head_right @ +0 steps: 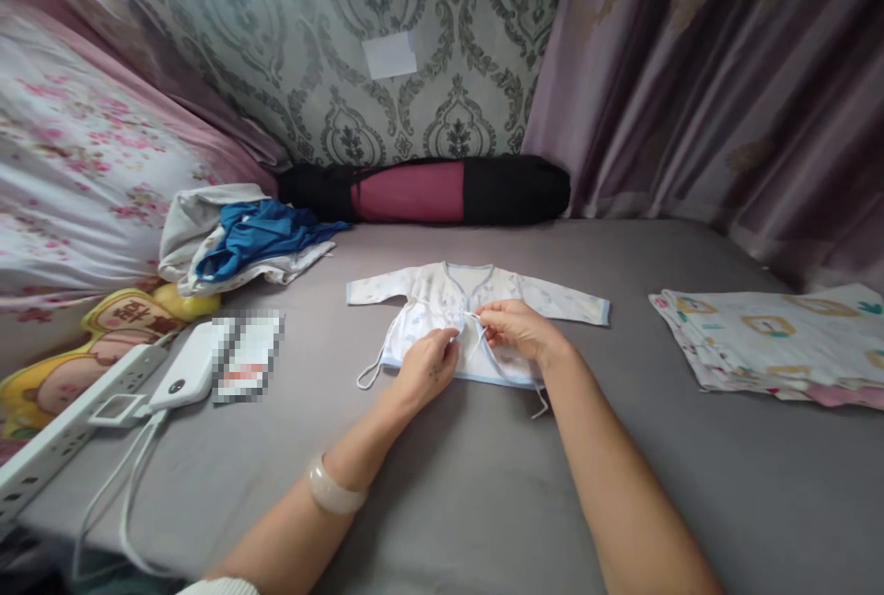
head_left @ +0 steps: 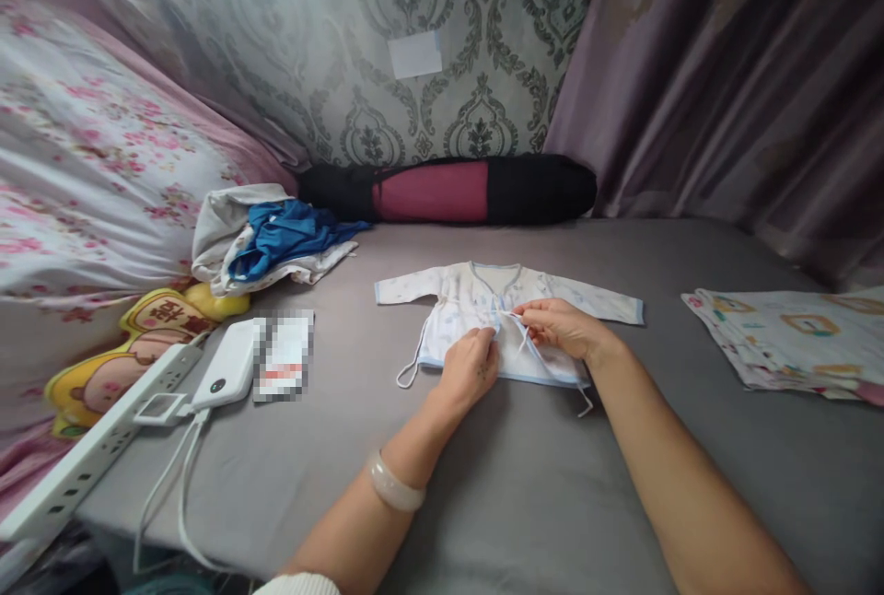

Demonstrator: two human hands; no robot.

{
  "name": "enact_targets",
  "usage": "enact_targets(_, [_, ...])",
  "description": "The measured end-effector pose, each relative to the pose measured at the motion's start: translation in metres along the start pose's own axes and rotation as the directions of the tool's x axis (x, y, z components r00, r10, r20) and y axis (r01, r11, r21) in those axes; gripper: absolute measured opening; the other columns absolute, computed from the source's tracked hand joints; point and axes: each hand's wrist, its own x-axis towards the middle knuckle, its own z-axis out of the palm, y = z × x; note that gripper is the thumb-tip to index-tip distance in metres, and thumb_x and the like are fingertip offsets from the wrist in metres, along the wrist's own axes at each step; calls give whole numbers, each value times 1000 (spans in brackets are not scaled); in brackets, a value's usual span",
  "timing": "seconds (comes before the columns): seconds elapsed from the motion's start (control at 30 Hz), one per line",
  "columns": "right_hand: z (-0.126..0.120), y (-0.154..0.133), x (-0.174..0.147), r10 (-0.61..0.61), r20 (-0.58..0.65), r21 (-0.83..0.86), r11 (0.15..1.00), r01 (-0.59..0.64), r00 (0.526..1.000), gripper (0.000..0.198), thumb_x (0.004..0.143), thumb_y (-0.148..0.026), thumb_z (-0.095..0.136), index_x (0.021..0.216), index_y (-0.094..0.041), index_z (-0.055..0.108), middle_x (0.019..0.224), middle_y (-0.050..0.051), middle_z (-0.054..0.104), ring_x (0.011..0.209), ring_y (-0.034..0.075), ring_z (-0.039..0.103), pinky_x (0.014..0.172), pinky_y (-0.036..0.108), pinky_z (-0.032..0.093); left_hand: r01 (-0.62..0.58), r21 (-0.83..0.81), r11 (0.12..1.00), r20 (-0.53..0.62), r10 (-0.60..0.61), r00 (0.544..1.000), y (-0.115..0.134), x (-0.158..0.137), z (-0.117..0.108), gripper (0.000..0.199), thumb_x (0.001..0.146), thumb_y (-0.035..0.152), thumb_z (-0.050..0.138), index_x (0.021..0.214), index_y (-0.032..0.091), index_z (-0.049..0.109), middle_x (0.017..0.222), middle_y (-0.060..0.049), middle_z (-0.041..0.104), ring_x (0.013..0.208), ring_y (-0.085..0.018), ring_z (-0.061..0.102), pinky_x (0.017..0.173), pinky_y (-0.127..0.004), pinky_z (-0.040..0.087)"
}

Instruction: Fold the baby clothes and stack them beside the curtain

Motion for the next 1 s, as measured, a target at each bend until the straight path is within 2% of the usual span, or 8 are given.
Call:
enact_targets(0.3, [21,14,11,-54,-23,55,997,56,998,10,71,-8,58,78,-15,62,55,-3,56,46,7,50,46,15,43,-11,10,1000,127,10,992,11,2,-4,20,90,24,44,87,17,63,91,-10,64,83,-21,62,72,-29,46])
enact_targets(0.4, [32,23,16,-93,-79,-3,996,93,993,11,73,-9,58,81,-15,62,56,-4,57,47,7,52,47,16,43,88,-177,980,86,-74,994,4,3,-5,16,85,18,47,88,17,62,83,-7,64,78,-19,62,72,-28,46])
enact_targets(0.47, [40,30,21,-131,-133,-39,991,127,982,13,74,-9,58,86,-15,62,60,-3,59,49,8,54,50,18,45,229,-386,894,95,-208,974,-3,6,-5,25,84,15,44,103,16,60,78,-4,65,71,-16,62,68,-26,48])
enact_targets(0.6, [53,44,28,-245,-208,-289,940,180,947,19,77,-12,59,96,-15,62,81,2,68,66,12,62,64,22,49,387,-615,687,174,-360,916,-12,12,-8,31,91,24,36,116,15,52,69,-1,63,57,-14,60,56,-24,47])
enact_targets(0.7, [57,48,23,-349,-139,-562,798,216,927,26,81,-16,59,107,-15,63,100,8,70,85,16,65,79,25,48,405,-636,657,180,-385,905,-13,13,-11,31,87,22,41,116,15,52,65,1,61,55,-13,59,52,-23,46])
enact_targets(0.8, [57,46,9,-375,-38,-625,732,271,926,39,82,-16,55,120,-14,60,114,11,68,97,19,64,85,26,46,423,-658,623,200,-397,896,-13,13,-12,35,83,19,44,117,14,51,61,2,59,51,-13,56,49,-22,44])
enact_targets(0.93, [43,40,-9,-380,95,-554,748,366,920,34,84,-16,48,114,-18,65,109,6,71,96,17,65,82,23,47,397,-639,659,166,-386,907,-15,11,-7,36,86,31,51,117,13,50,60,3,57,50,-12,54,49,-22,42])
enact_targets(1.0, [28,39,-18,-401,-24,-634,715,296,916,30,87,-20,46,108,-18,67,100,5,72,90,18,65,79,24,47,358,-603,713,113,-368,923,-16,10,-3,39,82,33,59,115,14,51,65,3,58,55,-11,55,54,-22,42])
